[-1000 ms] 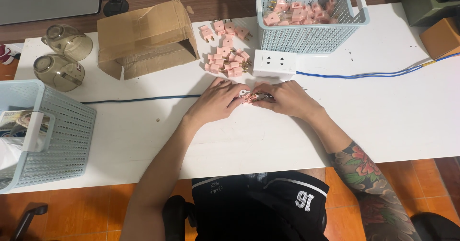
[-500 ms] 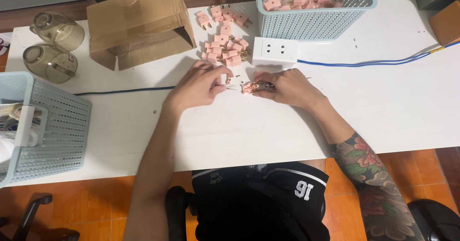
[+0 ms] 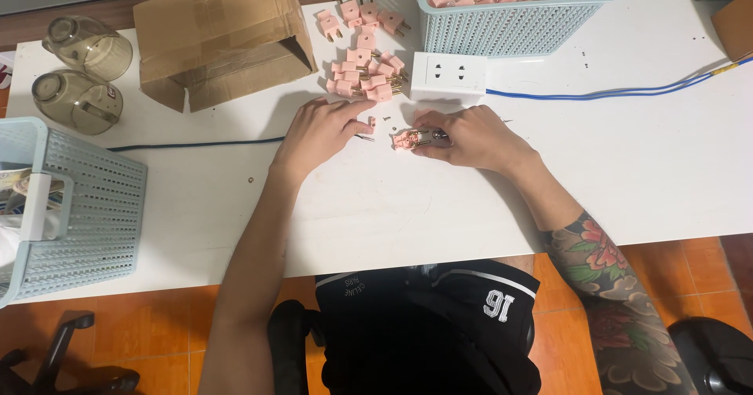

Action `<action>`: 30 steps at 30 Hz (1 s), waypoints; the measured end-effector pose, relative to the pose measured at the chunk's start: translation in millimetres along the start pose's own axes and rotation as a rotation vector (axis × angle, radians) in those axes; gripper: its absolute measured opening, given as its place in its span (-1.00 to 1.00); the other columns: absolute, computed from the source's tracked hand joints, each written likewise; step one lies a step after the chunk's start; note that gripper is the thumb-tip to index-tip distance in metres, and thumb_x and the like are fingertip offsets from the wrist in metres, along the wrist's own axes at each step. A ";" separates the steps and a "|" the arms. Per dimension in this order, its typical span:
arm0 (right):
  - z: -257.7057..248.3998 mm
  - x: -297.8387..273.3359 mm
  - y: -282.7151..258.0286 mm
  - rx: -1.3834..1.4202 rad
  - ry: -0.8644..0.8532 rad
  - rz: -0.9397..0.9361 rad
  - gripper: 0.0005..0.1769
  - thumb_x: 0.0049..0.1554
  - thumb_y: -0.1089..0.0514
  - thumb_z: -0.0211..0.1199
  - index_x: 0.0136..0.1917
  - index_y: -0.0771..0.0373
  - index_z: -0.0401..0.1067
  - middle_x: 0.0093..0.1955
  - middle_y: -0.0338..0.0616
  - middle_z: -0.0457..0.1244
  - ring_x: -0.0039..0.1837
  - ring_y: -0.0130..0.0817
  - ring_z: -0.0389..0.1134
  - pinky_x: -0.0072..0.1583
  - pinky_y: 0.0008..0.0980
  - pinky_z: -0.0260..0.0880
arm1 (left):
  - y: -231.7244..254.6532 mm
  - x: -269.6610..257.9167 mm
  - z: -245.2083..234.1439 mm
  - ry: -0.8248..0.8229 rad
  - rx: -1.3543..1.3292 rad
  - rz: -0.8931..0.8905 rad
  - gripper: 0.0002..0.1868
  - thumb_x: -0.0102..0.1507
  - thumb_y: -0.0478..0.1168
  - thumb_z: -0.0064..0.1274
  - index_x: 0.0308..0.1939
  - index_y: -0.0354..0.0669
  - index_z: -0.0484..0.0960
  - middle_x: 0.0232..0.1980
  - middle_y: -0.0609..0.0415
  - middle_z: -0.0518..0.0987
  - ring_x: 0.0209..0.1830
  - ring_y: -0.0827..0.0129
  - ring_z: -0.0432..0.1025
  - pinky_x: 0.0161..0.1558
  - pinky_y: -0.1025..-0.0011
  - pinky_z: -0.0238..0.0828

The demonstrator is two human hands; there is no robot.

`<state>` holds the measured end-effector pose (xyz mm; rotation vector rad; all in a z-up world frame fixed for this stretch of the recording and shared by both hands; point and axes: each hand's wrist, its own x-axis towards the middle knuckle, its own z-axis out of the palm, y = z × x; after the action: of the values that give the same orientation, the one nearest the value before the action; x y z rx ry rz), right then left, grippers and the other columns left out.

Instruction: Assembling small pink plastic electrical plug components using a screwdriver at a desk.

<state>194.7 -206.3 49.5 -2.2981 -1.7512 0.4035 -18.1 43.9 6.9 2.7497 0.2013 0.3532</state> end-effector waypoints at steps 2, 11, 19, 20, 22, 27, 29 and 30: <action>-3.1 -1.1 -2.7 -0.003 -0.005 0.001 -0.42 0.28 -0.31 0.50 0.40 0.04 0.68 0.04 -0.06 0.61 -0.12 -0.10 0.65 0.06 -0.25 0.60 | -7.4 1.7 8.1 0.004 0.025 0.017 -0.56 0.52 0.13 0.23 0.44 0.23 0.74 -0.24 0.09 0.73 -0.20 0.19 0.70 0.18 0.07 0.54; -5.1 -4.2 -2.2 0.015 -0.001 -0.021 -0.48 0.28 -0.17 0.47 0.39 0.11 0.68 0.07 -0.01 0.61 -0.14 -0.07 0.66 0.07 -0.24 0.62 | 22.8 9.7 9.6 0.093 -0.013 0.166 -0.67 0.48 0.05 0.34 0.27 0.11 0.81 -0.08 0.13 0.66 0.01 0.21 0.63 0.12 0.14 0.45; -17.2 -5.0 -6.2 0.108 0.185 -0.107 -0.54 0.30 0.13 0.24 0.41 0.19 0.67 -0.26 -0.05 0.52 -0.42 -0.20 0.43 -0.07 -0.34 0.53 | 47.2 12.5 51.3 0.256 -0.012 0.254 -0.64 0.48 0.17 0.34 0.20 0.10 0.80 -0.05 0.17 0.62 0.05 0.31 0.52 0.11 0.20 0.37; -19.9 -4.2 -9.4 0.139 0.256 -0.153 -0.51 0.29 0.20 0.21 0.45 0.23 0.65 -0.24 -0.04 0.50 -0.41 -0.21 0.40 -0.09 -0.34 0.51 | 49.4 12.7 53.2 0.262 -0.010 0.252 -0.64 0.47 0.16 0.35 0.17 0.07 0.81 -0.07 0.15 0.62 0.03 0.29 0.53 0.11 0.19 0.36; -18.8 -2.9 -10.1 0.169 0.327 -0.197 -0.47 0.29 0.26 0.19 0.49 0.27 0.63 -0.23 -0.02 0.48 -0.41 -0.22 0.37 -0.11 -0.33 0.49 | 52.7 12.8 55.0 0.267 -0.007 0.250 -0.64 0.46 0.16 0.36 0.14 0.04 0.82 -0.09 0.14 0.63 0.02 0.28 0.53 0.10 0.19 0.35; -1.3 -1.9 2.9 0.444 0.390 -0.188 -0.55 0.50 0.12 0.26 0.58 0.26 0.35 0.14 0.06 0.49 0.17 0.09 0.57 0.26 0.16 0.59 | 60.7 13.2 50.8 0.244 -0.043 0.214 -0.56 0.44 0.18 0.37 0.22 0.03 0.79 -0.06 0.13 0.63 0.07 0.25 0.52 0.15 0.15 0.33; 3.1 -2.0 7.9 0.485 0.452 -0.215 -0.65 0.50 0.12 0.28 0.49 0.21 0.43 0.19 -0.03 0.49 0.19 0.00 0.55 0.29 0.05 0.55 | 59.9 12.9 53.8 0.239 -0.049 0.208 -0.60 0.44 0.15 0.37 0.21 0.05 0.79 -0.06 0.15 0.63 0.08 0.26 0.51 0.17 0.15 0.33; 4.6 -1.5 10.6 0.526 0.512 -0.245 -0.75 0.50 0.12 0.31 0.40 0.17 0.51 0.24 -0.11 0.49 0.21 -0.09 0.53 0.33 -0.06 0.51 | 59.4 13.2 55.1 0.237 -0.054 0.200 -0.64 0.44 0.11 0.37 0.20 0.08 0.78 -0.07 0.17 0.63 0.09 0.27 0.51 0.19 0.14 0.33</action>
<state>202.2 -210.5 41.7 -1.6161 -1.4287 0.1753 15.0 -27.0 -18.2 2.6755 -0.0250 0.7277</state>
